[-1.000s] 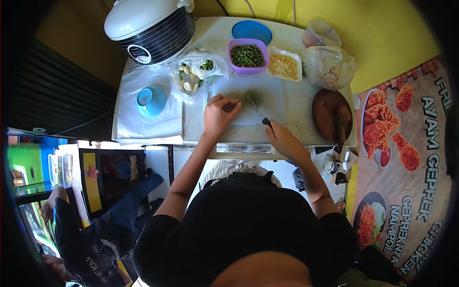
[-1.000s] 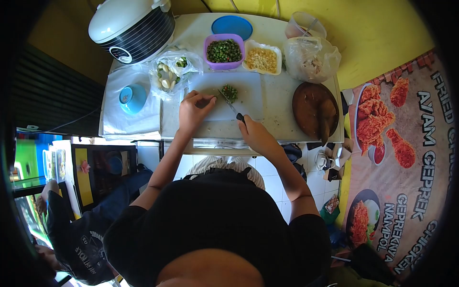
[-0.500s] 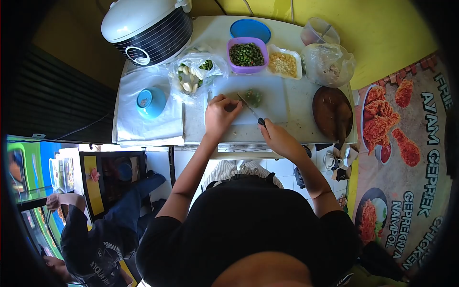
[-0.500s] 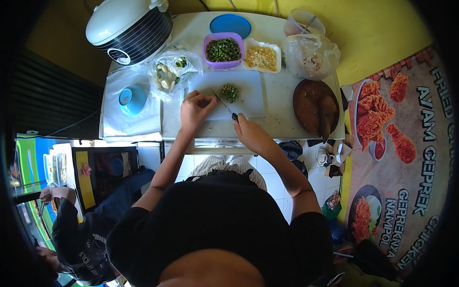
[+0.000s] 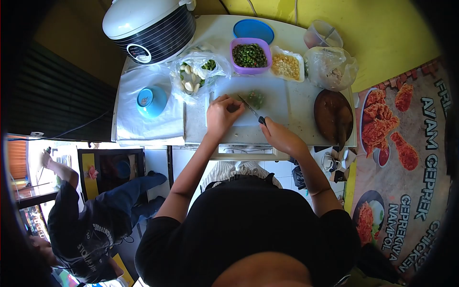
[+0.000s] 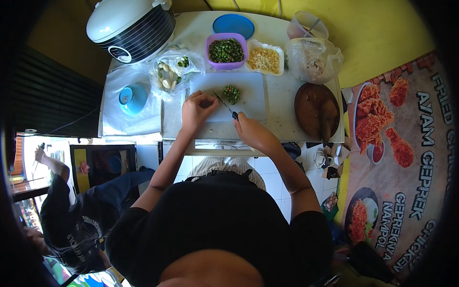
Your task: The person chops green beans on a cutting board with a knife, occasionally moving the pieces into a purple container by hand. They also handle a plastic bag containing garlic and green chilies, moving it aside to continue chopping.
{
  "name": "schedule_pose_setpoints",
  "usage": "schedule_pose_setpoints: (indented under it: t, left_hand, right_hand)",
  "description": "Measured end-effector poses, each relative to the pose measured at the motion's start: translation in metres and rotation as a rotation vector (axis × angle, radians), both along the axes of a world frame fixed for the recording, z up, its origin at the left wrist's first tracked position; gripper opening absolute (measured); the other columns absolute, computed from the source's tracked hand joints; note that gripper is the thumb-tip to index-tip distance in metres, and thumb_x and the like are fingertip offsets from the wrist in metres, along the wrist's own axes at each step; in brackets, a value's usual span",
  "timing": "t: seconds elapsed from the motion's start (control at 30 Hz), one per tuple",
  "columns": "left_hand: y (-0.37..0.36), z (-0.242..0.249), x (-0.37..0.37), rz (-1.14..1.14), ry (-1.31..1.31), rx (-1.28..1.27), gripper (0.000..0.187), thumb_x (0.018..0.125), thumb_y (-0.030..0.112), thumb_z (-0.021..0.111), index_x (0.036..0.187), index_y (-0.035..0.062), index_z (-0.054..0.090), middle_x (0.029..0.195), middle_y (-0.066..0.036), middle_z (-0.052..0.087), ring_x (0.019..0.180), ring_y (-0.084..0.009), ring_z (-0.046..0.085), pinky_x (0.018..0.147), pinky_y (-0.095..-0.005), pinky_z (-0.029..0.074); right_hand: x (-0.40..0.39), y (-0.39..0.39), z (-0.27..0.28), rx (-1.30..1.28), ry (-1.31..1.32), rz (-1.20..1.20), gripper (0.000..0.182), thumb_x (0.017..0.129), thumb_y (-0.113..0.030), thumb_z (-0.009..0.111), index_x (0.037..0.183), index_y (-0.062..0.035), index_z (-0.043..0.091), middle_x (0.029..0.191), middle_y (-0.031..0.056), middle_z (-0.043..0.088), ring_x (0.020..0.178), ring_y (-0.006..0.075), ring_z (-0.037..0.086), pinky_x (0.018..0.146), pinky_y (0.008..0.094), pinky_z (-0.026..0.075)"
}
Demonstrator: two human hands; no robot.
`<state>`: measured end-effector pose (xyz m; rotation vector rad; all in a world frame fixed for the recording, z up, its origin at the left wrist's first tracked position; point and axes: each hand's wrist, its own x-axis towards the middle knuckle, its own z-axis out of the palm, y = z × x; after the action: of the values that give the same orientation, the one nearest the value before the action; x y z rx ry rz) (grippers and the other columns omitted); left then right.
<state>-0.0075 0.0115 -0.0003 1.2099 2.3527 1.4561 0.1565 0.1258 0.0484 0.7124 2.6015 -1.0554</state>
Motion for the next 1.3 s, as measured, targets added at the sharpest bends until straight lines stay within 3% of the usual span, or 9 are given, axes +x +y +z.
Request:
schedule_pose_setpoints:
  t: [0.5,0.67,0.7,0.77,1.17,1.3]
  left_hand:
    - [0.000,-0.005,-0.001,0.025,-0.010,0.051,0.013,0.075,0.015,0.073,0.078,0.0029,0.071,0.075,-0.008,0.064,0.065,-0.0200,0.063,0.065,-0.0310,0.051]
    - [-0.002,-0.006,-0.001,0.017,-0.026,0.049,0.013,0.075,0.015,0.072,0.079,0.0025,0.071,0.076,-0.009,0.064,0.067,-0.0208,0.063,0.066,-0.0317,0.051]
    - [-0.003,-0.005,-0.001,0.014,-0.027,0.050,0.013,0.075,0.015,0.073,0.079,0.0025,0.071,0.076,-0.009,0.064,0.067,-0.0209,0.063,0.066,-0.0317,0.051]
    - [-0.003,-0.004,-0.001,0.009,-0.027,0.049,0.013,0.075,0.015,0.073,0.079,0.0024,0.071,0.076,-0.009,0.064,0.067,-0.0210,0.063,0.066,-0.0317,0.051]
    - [-0.003,-0.003,0.004,0.044,0.004,0.082,0.012,0.072,0.012,0.073,0.080,0.0031,0.072,0.076,-0.010,0.064,0.067,-0.0204,0.063,0.066,-0.0311,0.051]
    - [-0.003,-0.004,0.004,0.050,-0.027,0.097,0.012,0.071,0.011,0.073,0.080,0.0031,0.072,0.076,-0.009,0.063,0.067,-0.0204,0.063,0.066,-0.0310,0.051]
  right_hand:
    - [0.032,-0.008,-0.019,-0.088,0.050,-0.051,0.033,0.100,-0.031,0.038,0.098,0.0009,0.045,0.076,0.0229,0.058,0.067,0.0390,0.056,0.065,0.0448,0.044]
    - [0.035,-0.002,-0.029,-0.164,0.218,-0.085,0.034,0.100,-0.032,0.040,0.094,0.0006,0.046,0.069,0.0161,0.055,0.060,0.0279,0.053,0.061,0.0400,0.043]
    - [0.033,-0.002,-0.023,-0.164,0.220,-0.084,0.034,0.100,-0.032,0.040,0.094,0.0006,0.046,0.069,0.0161,0.055,0.060,0.0279,0.053,0.061,0.0400,0.043]
    - [0.027,-0.002,-0.009,-0.225,0.152,-0.178,0.033,0.098,-0.030,0.042,0.090,0.0022,0.047,0.068,0.0229,0.056,0.062,0.0387,0.056,0.060,0.0428,0.043]
    - [0.014,-0.004,-0.021,-0.038,0.217,-0.020,0.032,0.098,-0.030,0.041,0.092,0.0017,0.044,0.070,0.0272,0.057,0.066,0.0450,0.057,0.061,0.0508,0.042]
    - [0.012,-0.007,-0.015,0.015,0.143,-0.019,0.031,0.099,-0.029,0.041,0.093,0.0011,0.043,0.072,0.0254,0.057,0.067,0.0431,0.057,0.062,0.0485,0.042]
